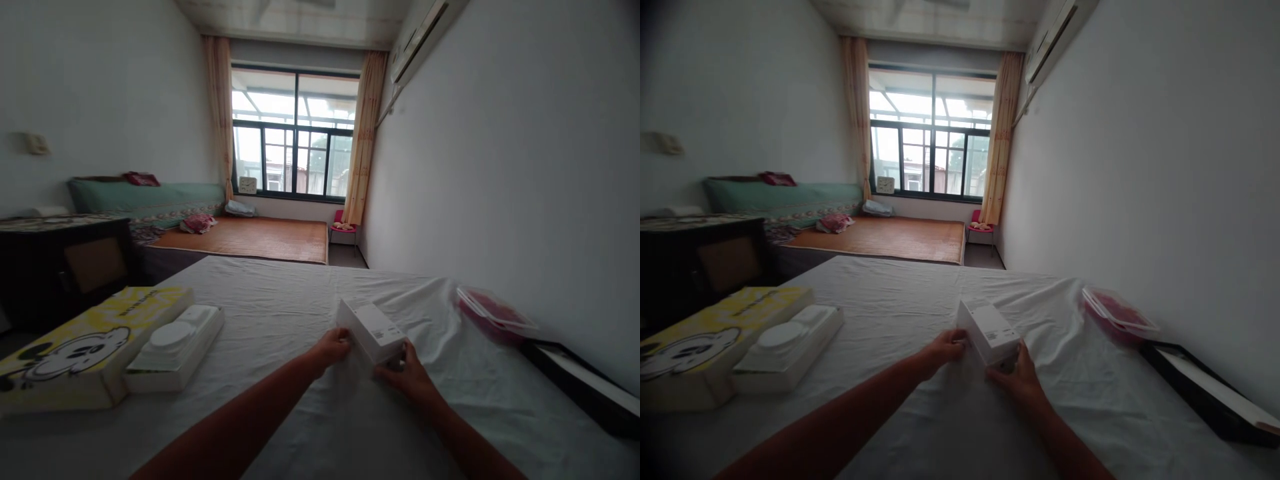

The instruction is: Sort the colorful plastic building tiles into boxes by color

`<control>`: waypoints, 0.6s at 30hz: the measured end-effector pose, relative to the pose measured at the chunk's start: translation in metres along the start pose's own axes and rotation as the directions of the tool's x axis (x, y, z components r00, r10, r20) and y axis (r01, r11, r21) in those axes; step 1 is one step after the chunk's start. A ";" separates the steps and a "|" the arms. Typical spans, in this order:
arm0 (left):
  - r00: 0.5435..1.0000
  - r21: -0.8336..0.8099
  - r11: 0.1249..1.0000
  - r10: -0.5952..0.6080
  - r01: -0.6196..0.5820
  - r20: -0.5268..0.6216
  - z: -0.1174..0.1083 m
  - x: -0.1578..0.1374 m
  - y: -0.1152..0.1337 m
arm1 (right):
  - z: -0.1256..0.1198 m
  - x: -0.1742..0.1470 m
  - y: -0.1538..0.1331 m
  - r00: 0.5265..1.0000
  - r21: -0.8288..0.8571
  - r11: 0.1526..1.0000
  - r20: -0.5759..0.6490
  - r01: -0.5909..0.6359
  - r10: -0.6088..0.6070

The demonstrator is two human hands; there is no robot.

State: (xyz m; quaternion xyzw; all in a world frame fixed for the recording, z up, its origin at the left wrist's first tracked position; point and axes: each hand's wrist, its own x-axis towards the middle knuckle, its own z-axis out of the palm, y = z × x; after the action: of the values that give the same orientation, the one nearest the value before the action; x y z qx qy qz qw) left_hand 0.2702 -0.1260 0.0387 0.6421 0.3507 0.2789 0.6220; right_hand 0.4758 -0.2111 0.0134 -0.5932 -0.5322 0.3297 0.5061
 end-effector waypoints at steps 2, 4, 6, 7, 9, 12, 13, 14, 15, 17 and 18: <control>1.000 -0.040 0.999 0.011 -0.011 0.010 -0.006 -0.016 -0.004 | 0.001 -0.011 -0.022 0.986 0.063 0.997 0.163 -0.034 0.024; 1.000 0.009 1.000 0.016 -0.016 0.021 -0.011 -0.031 -0.007 | 0.001 -0.016 -0.039 0.938 0.116 0.990 0.345 -0.078 0.033; 0.997 0.118 0.991 0.052 -0.058 0.059 -0.016 -0.043 -0.008 | 0.005 -0.014 -0.048 0.896 0.132 0.984 0.440 -0.124 0.054; 0.995 0.182 0.979 0.083 -0.093 0.060 -0.019 -0.047 -0.008 | 0.010 -0.011 -0.049 0.887 0.133 0.981 0.457 -0.141 0.066; 0.990 0.316 0.939 0.137 -0.136 0.018 -0.026 -0.053 -0.006 | 0.023 -0.003 -0.047 0.881 0.150 0.974 0.466 -0.168 0.080; 0.983 0.507 0.857 0.159 -0.088 -0.097 -0.048 -0.058 -0.003 | 0.050 0.014 -0.041 0.867 0.181 0.957 0.486 -0.225 0.112; 0.980 0.554 0.830 0.159 -0.065 -0.123 -0.058 -0.059 -0.002 | 0.061 0.019 -0.041 0.863 0.174 0.954 0.488 -0.245 0.132; 0.977 0.592 0.804 0.164 -0.050 -0.140 -0.070 -0.061 -0.001 | 0.072 0.025 -0.041 0.859 0.157 0.953 0.488 -0.261 0.155; 0.973 0.619 0.784 0.171 -0.039 -0.156 -0.082 -0.063 0.000 | 0.085 0.031 -0.043 0.857 0.136 0.953 0.484 -0.272 0.176; 0.961 0.642 0.767 0.183 -0.009 -0.206 -0.108 -0.068 0.001 | 0.112 0.042 -0.048 0.859 0.096 0.954 0.468 -0.284 0.209; 0.953 0.640 0.768 0.184 0.012 -0.239 -0.120 -0.070 0.001 | 0.126 0.048 -0.052 0.861 0.081 0.956 0.462 -0.282 0.214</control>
State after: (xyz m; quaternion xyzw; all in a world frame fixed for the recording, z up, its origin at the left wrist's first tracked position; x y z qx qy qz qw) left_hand 0.1328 -0.1095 0.0538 0.7820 0.4804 0.2632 0.2974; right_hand 0.3532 -0.1374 0.0358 -0.5263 -0.5279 0.5578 0.3650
